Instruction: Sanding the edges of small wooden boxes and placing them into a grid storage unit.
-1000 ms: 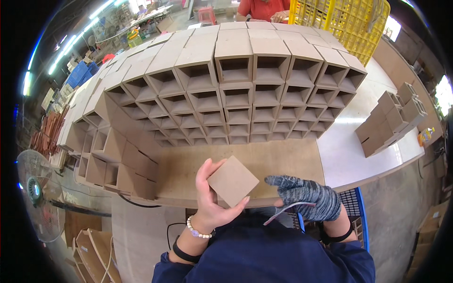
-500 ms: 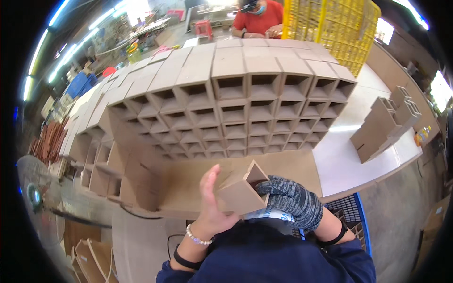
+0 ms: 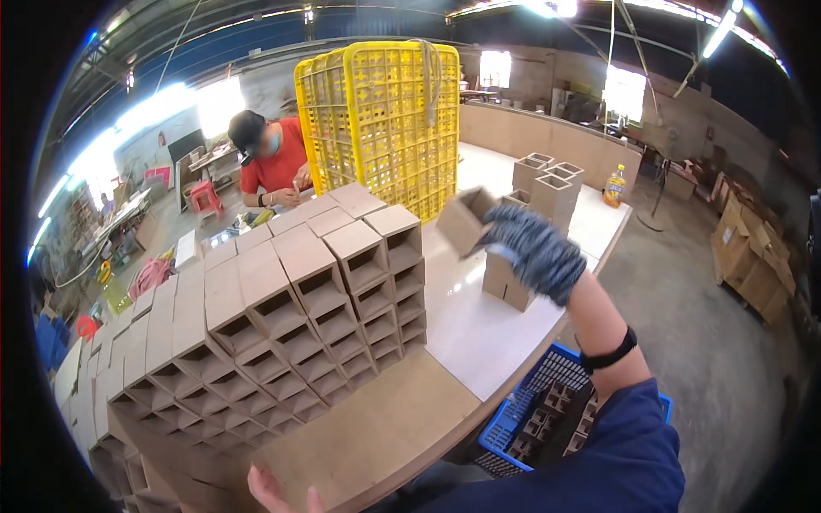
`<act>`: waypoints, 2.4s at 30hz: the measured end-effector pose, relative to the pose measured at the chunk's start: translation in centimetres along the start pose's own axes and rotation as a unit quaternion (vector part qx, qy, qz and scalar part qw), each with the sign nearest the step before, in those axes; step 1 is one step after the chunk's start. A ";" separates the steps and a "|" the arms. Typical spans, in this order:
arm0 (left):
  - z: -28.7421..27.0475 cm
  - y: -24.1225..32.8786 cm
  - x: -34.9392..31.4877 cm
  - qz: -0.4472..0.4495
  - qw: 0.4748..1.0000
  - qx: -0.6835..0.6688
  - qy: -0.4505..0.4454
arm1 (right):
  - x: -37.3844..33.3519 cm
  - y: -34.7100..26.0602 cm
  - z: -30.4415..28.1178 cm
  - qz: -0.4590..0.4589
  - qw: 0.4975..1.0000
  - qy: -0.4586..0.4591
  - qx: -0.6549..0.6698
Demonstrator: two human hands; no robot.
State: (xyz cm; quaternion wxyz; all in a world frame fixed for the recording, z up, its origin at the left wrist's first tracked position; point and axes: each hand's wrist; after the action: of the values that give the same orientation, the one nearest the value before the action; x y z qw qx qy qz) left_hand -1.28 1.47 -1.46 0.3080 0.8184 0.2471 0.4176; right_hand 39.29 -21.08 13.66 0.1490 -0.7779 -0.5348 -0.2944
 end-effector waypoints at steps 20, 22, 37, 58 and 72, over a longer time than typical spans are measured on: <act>-2.5 0.1 -1.8 -0.093 0.991 -0.059 0.075 | 9.4 11.5 4.9 0.375 0.876 -0.091 -0.288; -2.4 0.1 -1.8 -0.098 0.991 -0.051 0.075 | 10.4 9.8 4.7 0.389 0.853 -0.166 -0.305; -1.3 -0.3 -1.9 -0.126 0.988 -0.055 0.070 | 11.0 9.2 3.3 0.443 0.808 -0.290 -0.257; -5.8 1.2 -0.4 -0.050 0.974 0.027 0.220 | 4.1 -4.5 3.9 -0.036 0.982 0.022 0.185; -18.3 0.7 -3.5 -0.053 0.845 0.291 0.445 | -10.7 -18.8 19.5 0.332 0.417 -0.299 0.791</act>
State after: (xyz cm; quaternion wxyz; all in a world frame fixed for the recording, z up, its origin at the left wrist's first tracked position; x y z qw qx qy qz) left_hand -18.31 4.11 5.58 -0.0658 0.5826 0.5108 0.6288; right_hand 25.10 -11.25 -9.76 0.6154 -0.4726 -0.2420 0.5826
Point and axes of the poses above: each hand's wrist, its own x-axis towards the middle knuckle, its own z-axis out of the palm, y = z × x, and after that the axes turned 5 degrees about -y, right-handed
